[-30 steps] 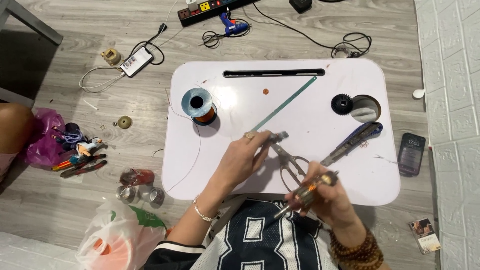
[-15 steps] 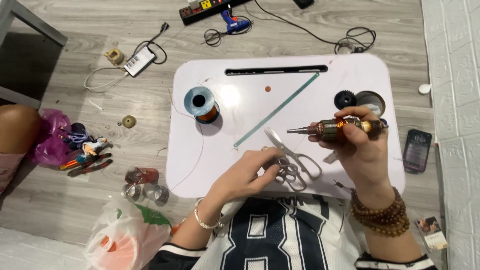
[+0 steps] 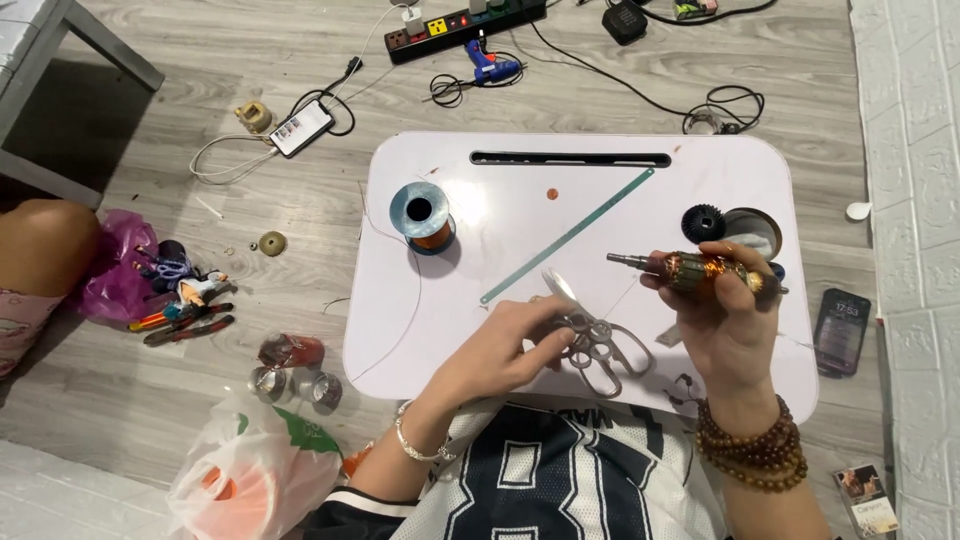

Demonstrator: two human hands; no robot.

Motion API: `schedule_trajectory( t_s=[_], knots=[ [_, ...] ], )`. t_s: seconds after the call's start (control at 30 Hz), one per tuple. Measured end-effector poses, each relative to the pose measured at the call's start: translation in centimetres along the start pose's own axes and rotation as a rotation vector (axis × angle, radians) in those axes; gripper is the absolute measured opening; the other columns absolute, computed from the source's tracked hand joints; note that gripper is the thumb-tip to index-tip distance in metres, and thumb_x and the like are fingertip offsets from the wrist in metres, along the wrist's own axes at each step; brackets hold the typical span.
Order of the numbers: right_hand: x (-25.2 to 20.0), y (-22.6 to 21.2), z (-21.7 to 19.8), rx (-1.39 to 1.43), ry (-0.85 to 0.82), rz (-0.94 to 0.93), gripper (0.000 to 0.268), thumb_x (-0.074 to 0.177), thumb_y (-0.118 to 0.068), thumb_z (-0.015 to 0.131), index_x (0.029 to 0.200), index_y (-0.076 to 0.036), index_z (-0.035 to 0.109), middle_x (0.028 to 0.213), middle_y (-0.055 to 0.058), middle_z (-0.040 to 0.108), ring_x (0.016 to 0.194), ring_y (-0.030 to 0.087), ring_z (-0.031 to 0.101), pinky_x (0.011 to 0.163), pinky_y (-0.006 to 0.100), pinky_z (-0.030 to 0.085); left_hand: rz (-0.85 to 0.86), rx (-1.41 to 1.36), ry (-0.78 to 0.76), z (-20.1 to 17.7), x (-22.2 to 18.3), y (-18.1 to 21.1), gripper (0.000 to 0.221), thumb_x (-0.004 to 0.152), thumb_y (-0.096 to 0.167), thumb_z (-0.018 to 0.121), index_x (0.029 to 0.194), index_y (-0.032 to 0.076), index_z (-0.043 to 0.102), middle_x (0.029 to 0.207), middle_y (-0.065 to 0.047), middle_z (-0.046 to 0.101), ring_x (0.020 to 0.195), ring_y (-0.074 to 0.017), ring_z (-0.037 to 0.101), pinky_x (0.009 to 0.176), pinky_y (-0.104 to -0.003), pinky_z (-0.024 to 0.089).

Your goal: Assembling and repairing small mechanical components like motor armatures using hand tools.

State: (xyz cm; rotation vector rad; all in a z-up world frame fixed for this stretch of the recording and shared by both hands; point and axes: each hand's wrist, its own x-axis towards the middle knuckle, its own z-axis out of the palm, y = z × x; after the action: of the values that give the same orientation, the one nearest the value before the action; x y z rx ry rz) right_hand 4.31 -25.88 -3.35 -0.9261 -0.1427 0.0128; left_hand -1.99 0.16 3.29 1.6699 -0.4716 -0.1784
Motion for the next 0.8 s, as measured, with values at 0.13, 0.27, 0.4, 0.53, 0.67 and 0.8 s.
schedule_trajectory(
  t_s=[0.13,0.27,0.4,0.53,0.67,0.8],
  knots=[
    [0.6,0.6,0.0,-0.017,-0.005,0.005,0.038,0.094,-0.026,0.064,0.123,-0.003,0.053,0.112,0.042,0.060,0.094,0.046,0.071,0.075,0.035,0.068,0.000,0.005,-0.011,-0.1,0.4,-0.3,0.023,0.099,0.015,0.054,0.113,0.000,0.065,0.071,-0.015,0.070,0.060,-0.0239,0.070,0.059,-0.036,0.059],
    [1.0,1.6,0.3,0.019,0.040,0.026,0.038,0.093,-0.025,0.065,0.123,-0.003,0.056,0.113,0.043,0.060,0.093,0.047,0.071,0.076,0.037,0.067,0.006,-0.050,-0.003,0.0,0.3,-0.1,0.022,0.099,0.013,0.055,0.112,0.000,0.066,0.071,-0.015,0.070,0.061,-0.0226,0.069,0.060,-0.036,0.060],
    [1.0,3.5,0.1,0.064,0.099,0.110,0.034,0.095,-0.024,0.065,0.121,-0.004,0.058,0.113,0.040,0.062,0.091,0.045,0.072,0.074,0.034,0.068,0.042,-0.188,0.024,0.0,0.5,-0.7,0.022,0.100,0.016,0.056,0.113,0.002,0.067,0.075,-0.014,0.071,0.067,-0.0220,0.069,0.065,-0.038,0.062],
    [-0.8,4.8,1.3,0.106,0.156,0.178,0.033,0.094,-0.026,0.066,0.118,-0.005,0.057,0.106,0.034,0.065,0.086,0.042,0.073,0.071,0.031,0.068,0.114,-0.211,0.057,0.0,0.7,-1.5,0.022,0.101,0.014,0.055,0.115,0.001,0.066,0.079,-0.014,0.071,0.073,-0.0223,0.070,0.071,-0.039,0.060],
    [-2.4,4.5,2.8,0.076,0.123,0.225,0.038,0.092,-0.029,0.065,0.118,-0.005,0.052,0.106,0.030,0.063,0.084,0.038,0.072,0.070,0.030,0.067,0.110,-0.347,0.087,0.1,0.4,-2.8,0.022,0.102,0.014,0.054,0.114,-0.001,0.064,0.082,-0.015,0.070,0.077,-0.0214,0.069,0.074,-0.039,0.060],
    [-3.0,4.5,2.6,0.108,0.113,0.151,0.035,0.095,-0.021,0.063,0.122,-0.003,0.051,0.114,0.032,0.063,0.094,0.039,0.072,0.074,0.033,0.067,0.118,-0.339,0.103,0.4,0.2,-3.9,0.024,0.101,0.016,0.056,0.115,-0.002,0.064,0.084,-0.017,0.071,0.080,-0.0266,0.070,0.076,-0.042,0.059]
  ],
)
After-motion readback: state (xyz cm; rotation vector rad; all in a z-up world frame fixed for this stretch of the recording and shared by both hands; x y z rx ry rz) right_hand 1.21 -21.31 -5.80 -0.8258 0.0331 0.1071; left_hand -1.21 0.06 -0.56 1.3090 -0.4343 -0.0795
